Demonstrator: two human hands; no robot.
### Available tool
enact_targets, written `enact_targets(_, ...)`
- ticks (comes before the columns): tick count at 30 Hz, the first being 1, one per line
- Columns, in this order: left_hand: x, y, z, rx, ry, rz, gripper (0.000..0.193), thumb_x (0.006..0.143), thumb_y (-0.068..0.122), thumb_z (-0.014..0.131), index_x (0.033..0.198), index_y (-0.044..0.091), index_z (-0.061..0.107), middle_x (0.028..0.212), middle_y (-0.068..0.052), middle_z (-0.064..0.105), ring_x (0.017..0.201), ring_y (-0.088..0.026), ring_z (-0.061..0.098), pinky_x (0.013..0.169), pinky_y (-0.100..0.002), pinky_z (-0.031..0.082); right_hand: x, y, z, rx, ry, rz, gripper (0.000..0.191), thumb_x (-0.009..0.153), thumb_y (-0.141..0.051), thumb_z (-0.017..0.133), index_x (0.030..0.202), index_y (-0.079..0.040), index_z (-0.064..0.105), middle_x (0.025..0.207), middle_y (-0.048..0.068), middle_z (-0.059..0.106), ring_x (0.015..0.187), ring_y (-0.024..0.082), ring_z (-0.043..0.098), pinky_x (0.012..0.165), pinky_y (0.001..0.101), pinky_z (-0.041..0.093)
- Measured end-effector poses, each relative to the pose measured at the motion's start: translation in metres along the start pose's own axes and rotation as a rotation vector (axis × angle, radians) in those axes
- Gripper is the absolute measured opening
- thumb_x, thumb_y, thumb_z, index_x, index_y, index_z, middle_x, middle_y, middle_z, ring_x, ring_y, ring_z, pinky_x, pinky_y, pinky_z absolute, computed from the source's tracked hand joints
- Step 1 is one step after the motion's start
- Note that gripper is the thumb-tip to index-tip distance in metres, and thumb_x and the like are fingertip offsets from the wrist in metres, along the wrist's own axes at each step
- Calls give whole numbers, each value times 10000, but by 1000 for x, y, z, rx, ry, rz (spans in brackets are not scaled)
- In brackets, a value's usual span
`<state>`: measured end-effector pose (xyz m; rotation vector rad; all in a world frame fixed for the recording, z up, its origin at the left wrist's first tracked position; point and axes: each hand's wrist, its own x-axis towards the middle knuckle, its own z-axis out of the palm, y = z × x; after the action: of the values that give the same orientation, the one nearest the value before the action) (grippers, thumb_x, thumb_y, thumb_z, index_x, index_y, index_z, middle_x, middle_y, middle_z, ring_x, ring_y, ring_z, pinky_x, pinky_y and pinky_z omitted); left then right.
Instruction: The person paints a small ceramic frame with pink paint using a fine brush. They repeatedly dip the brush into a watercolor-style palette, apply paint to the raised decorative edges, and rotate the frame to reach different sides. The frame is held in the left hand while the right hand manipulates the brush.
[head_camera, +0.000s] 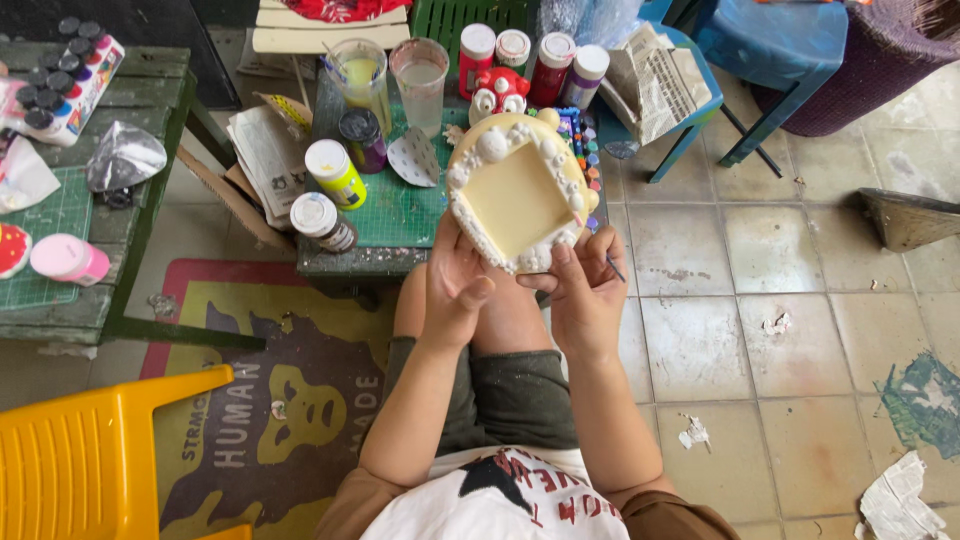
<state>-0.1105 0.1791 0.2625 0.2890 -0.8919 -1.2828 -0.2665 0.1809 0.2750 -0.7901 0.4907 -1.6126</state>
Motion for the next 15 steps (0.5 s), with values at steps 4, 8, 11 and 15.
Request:
enact_targets(4,-2,-53,-1,36,101,3,944,862,239,899,1571,55,302,1432,-83,498,1322,-201,517,1129,-387,460,5,35,-2,53,2,-73,335,1063,103,619,989,-88,354,1049,81,610,1021,163,666,838,359,623)
enact_targets(8,3,-72,-4,-120,230,-18,762,942,139,828,1493,-10,324,1320,-162,553,1165,-269,591,966,-447,529,8,45,-1,122,11,-108,359,1119,110,628,930,-32,357,1000,106,590,905,155,634,766,306,593)
enact_targets(11,23,-70,-3,-137,192,-77,824,925,131,775,1555,90,246,1373,-153,537,1194,-311,610,872,-473,575,14,29,5,-110,162,-222,189,970,-128,545,906,-86,372,1214,156,673,1000,242,757,663,387,667)
enact_targets(15,63,-61,-2,-199,40,-73,821,988,110,710,1585,195,153,1491,-104,447,1321,-315,572,923,-539,604,32,-10,8,-462,449,-669,339,1165,-367,459,1076,-40,467,1128,249,713,877,301,752,731,403,627)
